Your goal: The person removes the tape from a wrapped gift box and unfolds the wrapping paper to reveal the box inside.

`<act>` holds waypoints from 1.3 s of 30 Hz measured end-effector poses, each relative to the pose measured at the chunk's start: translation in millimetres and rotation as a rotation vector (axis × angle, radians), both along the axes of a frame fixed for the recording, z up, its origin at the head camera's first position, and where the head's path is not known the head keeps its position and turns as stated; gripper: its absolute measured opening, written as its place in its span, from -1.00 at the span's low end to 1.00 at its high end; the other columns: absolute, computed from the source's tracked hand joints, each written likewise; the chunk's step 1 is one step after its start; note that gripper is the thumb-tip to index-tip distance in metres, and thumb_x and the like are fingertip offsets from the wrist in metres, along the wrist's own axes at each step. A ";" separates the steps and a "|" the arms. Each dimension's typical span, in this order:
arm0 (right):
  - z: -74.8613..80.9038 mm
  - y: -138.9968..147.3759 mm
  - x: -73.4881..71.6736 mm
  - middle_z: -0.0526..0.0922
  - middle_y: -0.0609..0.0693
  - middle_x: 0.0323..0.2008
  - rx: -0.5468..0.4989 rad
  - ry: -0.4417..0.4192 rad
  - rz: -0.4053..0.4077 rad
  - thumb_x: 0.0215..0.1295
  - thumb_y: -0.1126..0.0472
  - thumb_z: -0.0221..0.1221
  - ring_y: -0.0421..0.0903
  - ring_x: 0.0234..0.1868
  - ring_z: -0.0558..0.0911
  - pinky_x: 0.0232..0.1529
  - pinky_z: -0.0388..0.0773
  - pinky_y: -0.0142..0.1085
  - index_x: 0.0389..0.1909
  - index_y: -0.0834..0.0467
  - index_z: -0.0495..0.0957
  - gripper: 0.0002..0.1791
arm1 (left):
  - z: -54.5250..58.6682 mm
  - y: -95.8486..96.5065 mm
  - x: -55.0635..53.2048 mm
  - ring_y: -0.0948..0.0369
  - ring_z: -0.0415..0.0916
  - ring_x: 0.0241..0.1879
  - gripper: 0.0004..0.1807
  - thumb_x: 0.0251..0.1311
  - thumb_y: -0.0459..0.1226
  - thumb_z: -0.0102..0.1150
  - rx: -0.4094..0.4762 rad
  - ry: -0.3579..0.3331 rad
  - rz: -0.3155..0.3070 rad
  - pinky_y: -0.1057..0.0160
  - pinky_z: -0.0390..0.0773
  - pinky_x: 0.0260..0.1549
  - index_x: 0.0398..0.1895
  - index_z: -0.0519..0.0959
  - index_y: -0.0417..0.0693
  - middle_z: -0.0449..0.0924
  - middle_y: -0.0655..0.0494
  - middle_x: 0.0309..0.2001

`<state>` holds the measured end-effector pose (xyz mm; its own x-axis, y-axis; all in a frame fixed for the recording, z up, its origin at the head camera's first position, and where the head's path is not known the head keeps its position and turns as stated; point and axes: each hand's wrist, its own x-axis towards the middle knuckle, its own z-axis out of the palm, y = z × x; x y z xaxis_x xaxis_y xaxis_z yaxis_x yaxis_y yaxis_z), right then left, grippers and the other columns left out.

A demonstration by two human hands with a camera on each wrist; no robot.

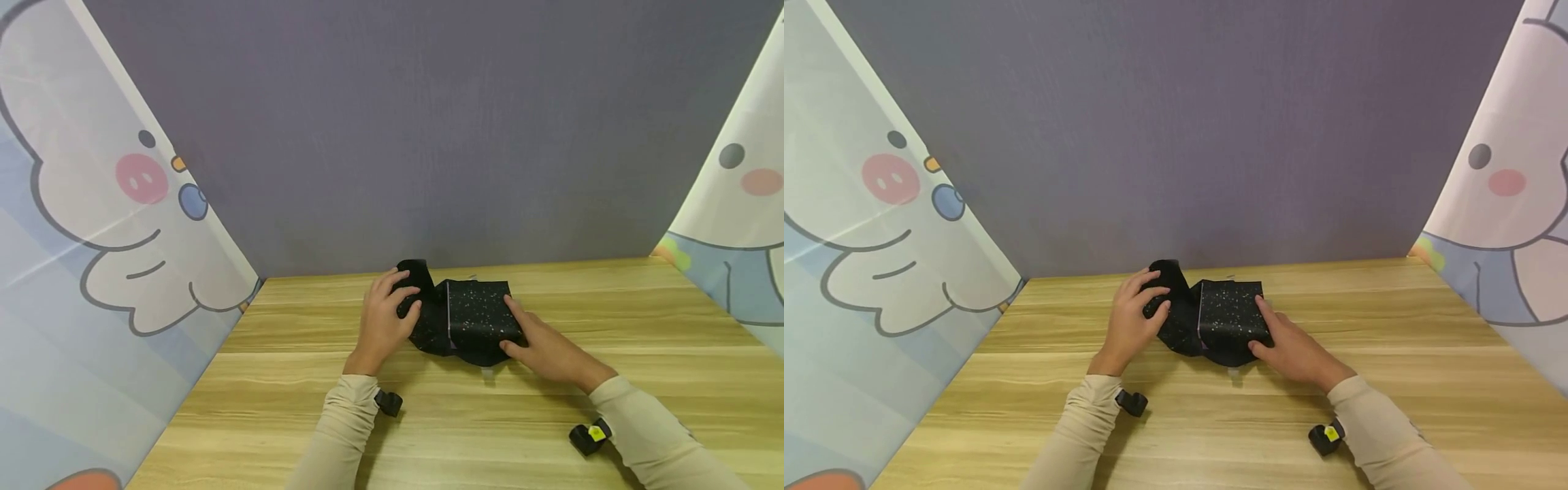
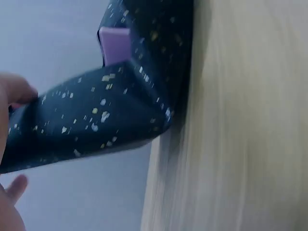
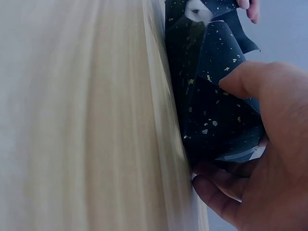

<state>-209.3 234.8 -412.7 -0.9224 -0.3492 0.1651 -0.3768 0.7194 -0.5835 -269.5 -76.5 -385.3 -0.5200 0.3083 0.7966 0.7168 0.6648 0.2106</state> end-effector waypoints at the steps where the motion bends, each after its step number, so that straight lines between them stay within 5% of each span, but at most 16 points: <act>1: 0.1 0.0 -0.2 -0.01 0.44 0.49 0.001 0.001 0.000 0.47 -0.11 0.14 0.47 0.40 0.16 0.26 0.19 0.35 0.62 0.15 -0.28 0.00 | 1.3 -2.6 -0.4 0.00 0.46 0.24 -0.82 0.19 -0.28 0.38 -0.016 -0.005 0.004 -0.13 0.30 0.27 -0.14 0.75 -0.06 0.62 0.00 0.11; 5: 0.6 0.0 -0.6 0.00 0.45 0.49 0.009 0.003 0.001 0.48 -0.11 0.13 0.47 0.40 0.18 0.25 0.20 0.35 0.62 0.16 -0.28 0.00 | 6.9 -13.5 -0.1 0.08 0.63 -0.01 -0.81 0.34 -0.16 0.25 -0.064 -0.094 0.025 -0.17 0.26 0.30 -0.17 0.75 -0.05 0.73 0.08 -0.12; 12: 2.8 -0.4 -0.1 -0.02 0.44 0.50 0.004 -0.015 0.003 0.48 -0.15 0.11 0.48 0.40 0.15 0.24 0.19 0.37 0.62 0.13 -0.30 0.01 | 15.7 -32.6 2.3 -0.01 0.64 -0.07 -0.29 0.59 0.13 -0.41 -0.026 -0.460 0.098 -0.12 0.15 0.38 -0.17 0.75 -0.07 0.73 0.10 -0.31; 14: 3.0 -0.3 0.0 -0.03 0.44 0.50 0.005 -0.017 0.001 0.48 -0.16 0.11 0.48 0.40 0.15 0.23 0.20 0.37 0.62 0.12 -0.30 0.01 | 16.3 -36.7 2.9 0.00 0.65 -0.10 -0.22 0.55 0.22 -0.46 -0.024 -0.553 0.139 -0.07 0.32 0.28 -0.17 0.75 -0.04 0.72 0.14 -0.32; 17: 2.0 0.4 0.1 -0.02 0.44 0.50 0.009 -0.019 -0.002 0.48 -0.15 0.11 0.48 0.40 0.17 0.23 0.21 0.37 0.63 0.12 -0.30 0.01 | 15.3 -40.0 3.9 0.11 0.63 -0.29 -0.28 0.49 0.28 -0.34 -0.078 -0.644 0.181 0.00 0.54 -0.04 -0.18 0.73 0.01 0.68 0.19 -0.36; 21: 1.1 0.4 -0.2 -0.01 0.45 0.49 0.010 -0.012 0.000 0.48 -0.14 0.12 0.48 0.39 0.18 0.23 0.21 0.36 0.62 0.12 -0.30 0.00 | 11.2 -37.9 4.5 0.24 0.56 -0.41 -0.52 0.43 0.20 -0.01 -0.213 -0.675 0.185 0.11 0.54 -0.32 -0.14 0.72 0.08 0.67 0.24 -0.35; 25: 0.7 0.5 -0.2 0.00 0.45 0.49 0.008 -0.012 -0.001 0.48 -0.14 0.12 0.47 0.40 0.17 0.24 0.21 0.36 0.63 0.12 -0.28 0.00 | 7.1 -30.0 6.5 0.22 0.62 -0.29 -0.65 0.35 0.11 0.19 -0.363 -0.687 0.176 0.10 0.57 -0.28 -0.07 0.72 0.11 0.71 0.26 -0.22; 30: 1.1 0.3 -0.4 0.01 0.43 0.49 0.003 -0.019 0.000 0.47 -0.18 0.11 0.46 0.40 0.18 0.23 0.22 0.36 0.63 0.09 -0.26 0.00 | 7.5 -19.6 14.4 0.08 0.60 0.02 -0.48 0.19 0.17 0.32 -0.545 -0.768 0.222 -0.04 0.58 -0.10 0.14 0.65 0.18 0.66 0.17 0.06; 39: 1.4 0.2 0.0 -0.01 0.43 0.50 0.001 -0.017 0.001 0.47 -0.13 0.13 0.45 0.42 0.16 0.26 0.20 0.34 0.62 0.13 -0.27 0.00 | 6.7 -7.2 22.2 -0.03 0.39 0.29 -0.17 -0.04 0.27 0.45 -0.655 -0.839 0.239 -0.17 0.45 0.12 0.34 0.51 0.24 0.42 0.02 0.34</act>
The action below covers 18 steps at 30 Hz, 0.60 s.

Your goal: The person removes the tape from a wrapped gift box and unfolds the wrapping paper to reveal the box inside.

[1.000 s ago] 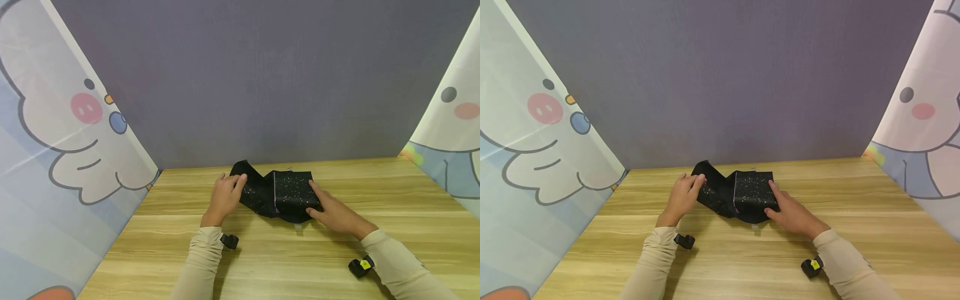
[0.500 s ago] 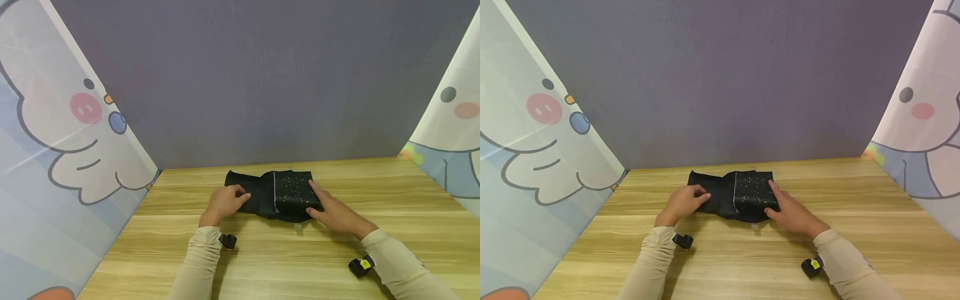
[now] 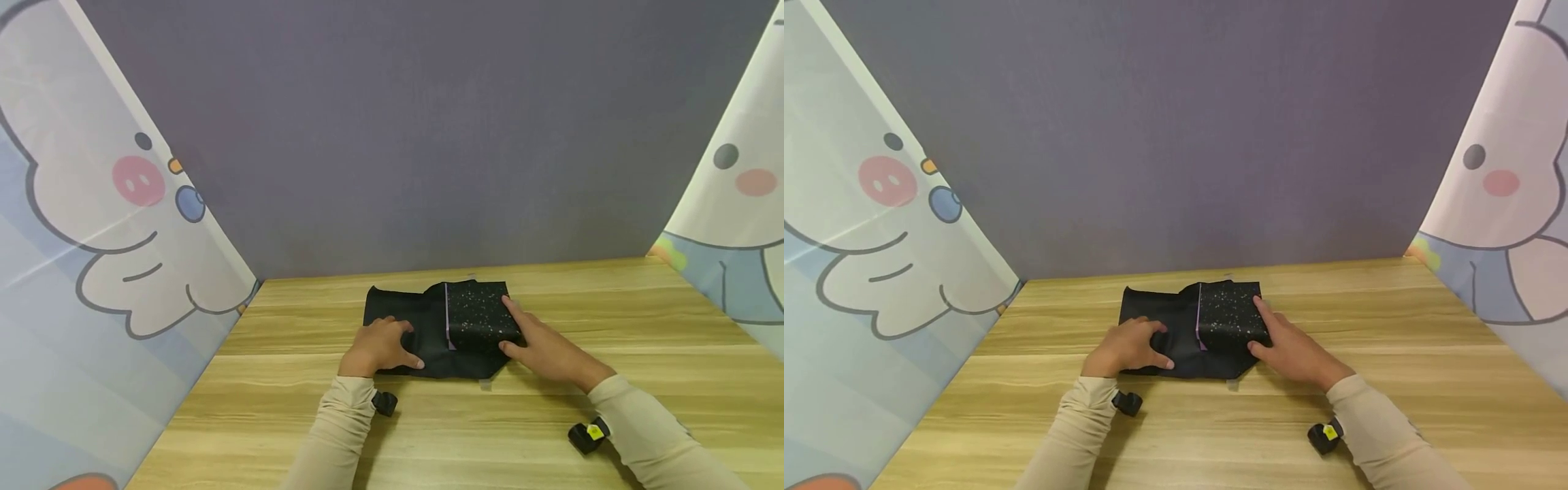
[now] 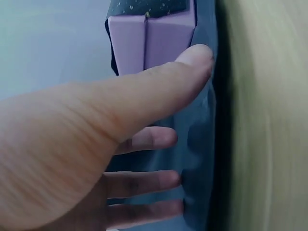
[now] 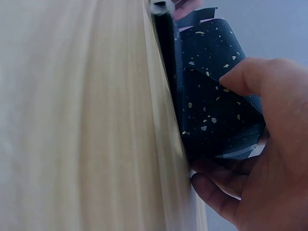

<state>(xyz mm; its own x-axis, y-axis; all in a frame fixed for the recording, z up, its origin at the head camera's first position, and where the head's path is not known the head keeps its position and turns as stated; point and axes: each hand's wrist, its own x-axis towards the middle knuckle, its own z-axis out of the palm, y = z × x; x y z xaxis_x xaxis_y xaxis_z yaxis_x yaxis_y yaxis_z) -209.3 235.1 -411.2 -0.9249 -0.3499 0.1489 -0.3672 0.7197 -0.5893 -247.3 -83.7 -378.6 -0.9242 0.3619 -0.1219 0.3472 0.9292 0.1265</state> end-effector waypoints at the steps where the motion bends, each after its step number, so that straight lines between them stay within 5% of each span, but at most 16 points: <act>1: 0.0 -0.2 0.1 -0.01 0.43 0.50 0.001 0.000 0.000 0.47 -0.13 0.13 0.45 0.42 0.15 0.26 0.20 0.35 0.62 0.13 -0.27 -0.01 | -0.2 1.3 1.0 -0.04 0.38 0.30 -0.15 -0.05 0.27 0.45 -0.006 0.000 -0.002 -0.17 0.45 0.13 0.35 0.51 0.23 0.41 0.02 0.35; 10: 0.6 -0.4 0.1 -0.03 0.42 0.51 0.003 -0.007 0.005 0.48 -0.13 0.12 0.45 0.42 0.14 0.25 0.19 0.35 0.62 0.13 -0.28 -0.01 | -3.7 14.2 6.4 -0.03 0.28 0.38 0.00 -0.05 0.23 0.48 -0.039 -0.019 -0.002 -0.21 0.34 0.22 0.51 0.31 0.24 0.31 0.08 0.44; 18: -0.7 1.1 -0.8 -0.04 0.41 0.51 -0.002 0.009 0.012 0.48 -0.10 0.13 0.44 0.44 0.11 0.27 0.17 0.35 0.62 0.14 -0.27 -0.01 | -1.9 18.1 7.7 -0.03 0.20 0.43 -0.01 0.02 0.11 0.51 0.024 -0.077 -0.012 -0.18 0.33 0.24 0.54 0.25 0.30 0.27 0.05 0.46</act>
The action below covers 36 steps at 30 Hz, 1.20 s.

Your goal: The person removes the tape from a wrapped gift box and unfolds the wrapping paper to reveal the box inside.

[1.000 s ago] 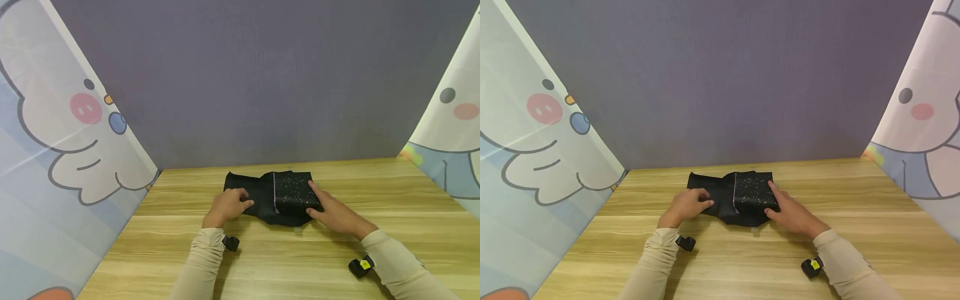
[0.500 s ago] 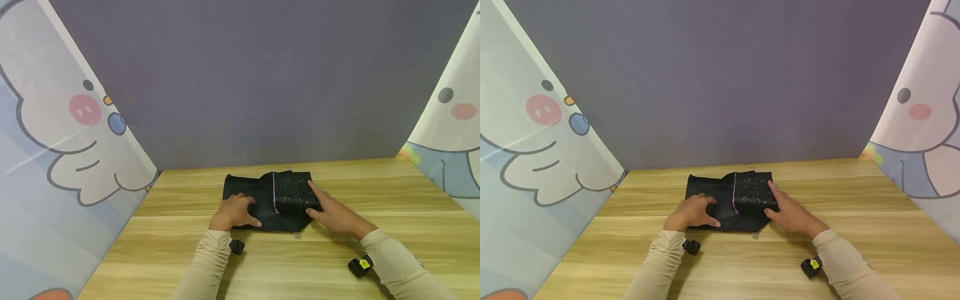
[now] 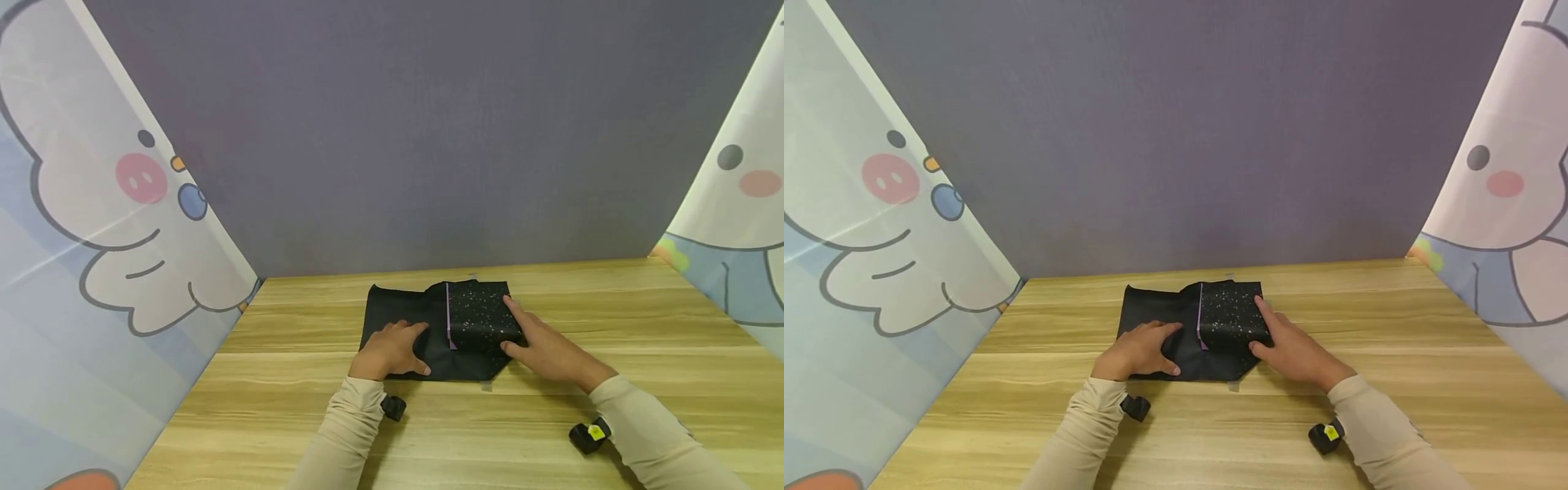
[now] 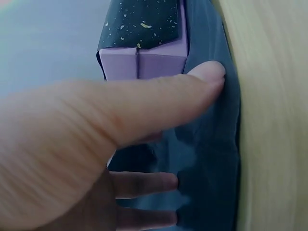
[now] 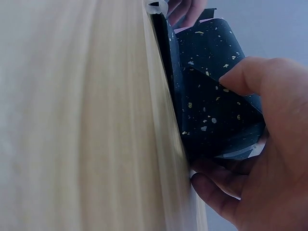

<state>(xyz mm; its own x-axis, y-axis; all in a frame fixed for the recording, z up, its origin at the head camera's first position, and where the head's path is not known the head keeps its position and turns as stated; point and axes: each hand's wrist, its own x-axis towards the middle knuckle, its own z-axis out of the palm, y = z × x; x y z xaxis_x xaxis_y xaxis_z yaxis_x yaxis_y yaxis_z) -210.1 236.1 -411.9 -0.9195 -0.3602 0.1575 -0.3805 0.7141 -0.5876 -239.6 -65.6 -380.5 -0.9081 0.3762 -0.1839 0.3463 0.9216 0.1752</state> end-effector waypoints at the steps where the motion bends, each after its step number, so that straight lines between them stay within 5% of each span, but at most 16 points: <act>1: 0.1 0.1 -0.1 -0.04 0.41 0.51 -0.001 0.002 0.001 0.48 -0.10 0.13 0.44 0.44 0.11 0.27 0.16 0.35 0.62 0.14 -0.27 -0.01 | -0.7 0.4 -0.7 -0.02 0.17 0.45 0.01 0.02 0.09 0.51 0.017 -0.006 -0.006 -0.16 0.34 0.24 0.55 0.21 0.30 0.24 0.04 0.47; 7: 0.5 0.2 -0.5 -0.03 0.42 0.51 0.001 0.007 0.003 0.48 -0.10 0.13 0.44 0.43 0.12 0.27 0.17 0.35 0.62 0.15 -0.25 -0.02 | -5.9 5.3 -2.4 0.02 -0.04 0.53 0.14 0.06 0.03 0.51 0.113 -0.049 -0.044 -0.24 0.24 0.30 0.63 -0.01 0.31 0.09 0.02 0.54; 14: 0.4 -0.3 -0.3 -0.03 0.42 0.51 0.002 0.007 0.001 0.48 -0.11 0.13 0.45 0.42 0.14 0.26 0.18 0.35 0.63 0.13 -0.26 -0.02 | -7.8 6.9 -1.1 -0.01 0.31 0.37 0.31 0.00 0.12 0.52 0.130 -0.019 -0.079 -0.28 0.34 0.19 0.63 -0.27 0.41 0.32 0.01 0.44; 19: -0.7 -0.6 2.7 -0.04 0.42 0.51 0.002 0.002 0.002 0.48 -0.09 0.13 0.45 0.43 0.13 0.26 0.18 0.35 0.62 0.13 -0.27 -0.02 | -10.9 7.5 -0.4 0.02 0.46 0.24 0.33 -0.04 0.16 0.52 0.099 0.034 -0.129 -0.05 0.52 0.08 0.64 -0.26 0.39 0.45 -0.01 0.33; 29: -0.7 -0.9 3.5 -0.02 0.42 0.51 -0.005 -0.001 -0.003 0.47 -0.07 0.14 0.45 0.42 0.14 0.26 0.18 0.35 0.62 0.14 -0.26 -0.02 | -12.6 9.0 -1.6 0.09 0.35 0.36 0.32 0.08 -0.14 0.53 0.222 0.036 -0.290 0.08 0.44 0.20 0.61 -0.35 0.48 0.27 0.06 0.47; 36: 0.1 -2.1 1.4 0.02 0.43 0.49 0.000 0.016 -0.015 0.47 -0.06 0.14 0.44 0.41 0.17 0.24 0.21 0.35 0.62 0.13 -0.25 -0.02 | -11.6 9.9 -1.7 0.07 0.40 0.30 0.26 0.11 -0.11 0.50 0.185 0.037 -0.284 0.05 0.46 0.18 0.61 -0.30 0.54 0.36 0.04 0.41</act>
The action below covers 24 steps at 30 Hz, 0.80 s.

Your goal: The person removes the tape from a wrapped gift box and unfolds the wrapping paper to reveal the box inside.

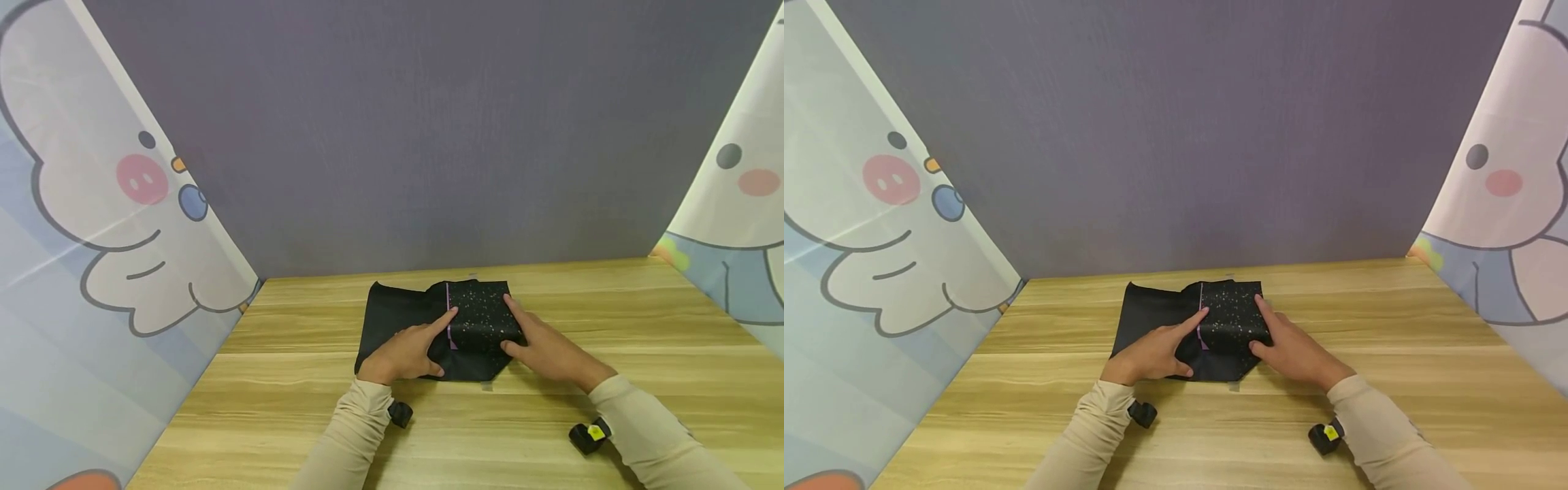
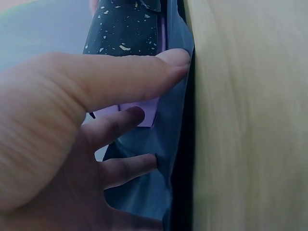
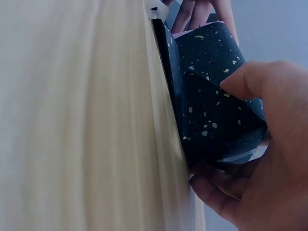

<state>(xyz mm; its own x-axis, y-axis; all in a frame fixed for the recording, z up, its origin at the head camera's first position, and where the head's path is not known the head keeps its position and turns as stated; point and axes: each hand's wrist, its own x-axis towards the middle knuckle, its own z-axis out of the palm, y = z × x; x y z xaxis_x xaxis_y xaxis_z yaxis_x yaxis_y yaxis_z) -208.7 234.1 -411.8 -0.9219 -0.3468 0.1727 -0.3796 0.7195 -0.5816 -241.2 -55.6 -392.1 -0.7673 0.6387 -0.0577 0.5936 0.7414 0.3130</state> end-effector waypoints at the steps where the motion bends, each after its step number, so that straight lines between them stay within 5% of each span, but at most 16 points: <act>1: 0.3 -0.9 -0.3 0.05 0.44 0.48 0.001 0.007 -0.002 0.47 -0.08 0.14 0.45 0.40 0.20 0.23 0.23 0.35 0.63 0.12 -0.24 -0.03 | -0.1 -0.1 -0.2 0.06 0.40 0.31 0.26 0.12 -0.11 0.50 -0.004 0.001 0.002 0.04 0.46 0.18 0.60 -0.30 0.54 0.36 0.04 0.40; 9: 1.5 -8.9 -0.5 0.27 0.48 0.33 0.018 0.037 -0.057 0.42 -0.32 0.06 0.45 0.21 0.44 0.07 0.40 0.34 0.60 0.02 0.05 -0.11 | 2.0 -0.8 -0.5 0.04 0.36 0.34 0.26 0.14 -0.11 0.49 -0.014 -0.012 0.009 -0.02 0.45 0.19 0.60 -0.33 0.56 0.34 0.03 0.42; 24: 4.4 1.0 -5.0 0.15 0.39 0.46 -0.061 0.002 -0.055 0.41 -0.28 0.11 0.42 0.41 0.19 0.24 0.19 0.37 0.57 0.13 0.07 -0.09 | 1.9 3.3 0.8 0.00 0.28 0.39 0.30 0.12 -0.11 0.50 -0.025 -0.036 0.048 -0.22 0.32 0.25 0.58 -0.39 0.61 0.34 0.00 0.43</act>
<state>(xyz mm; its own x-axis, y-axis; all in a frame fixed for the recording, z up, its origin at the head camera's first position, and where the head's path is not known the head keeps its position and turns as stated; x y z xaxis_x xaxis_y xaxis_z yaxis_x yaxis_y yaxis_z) -213.7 235.0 -407.4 -0.9390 -0.2842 0.1937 -0.3414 0.7023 -0.6247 -240.4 -52.3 -390.3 -0.7943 0.5990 -0.1013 0.5458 0.7768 0.3141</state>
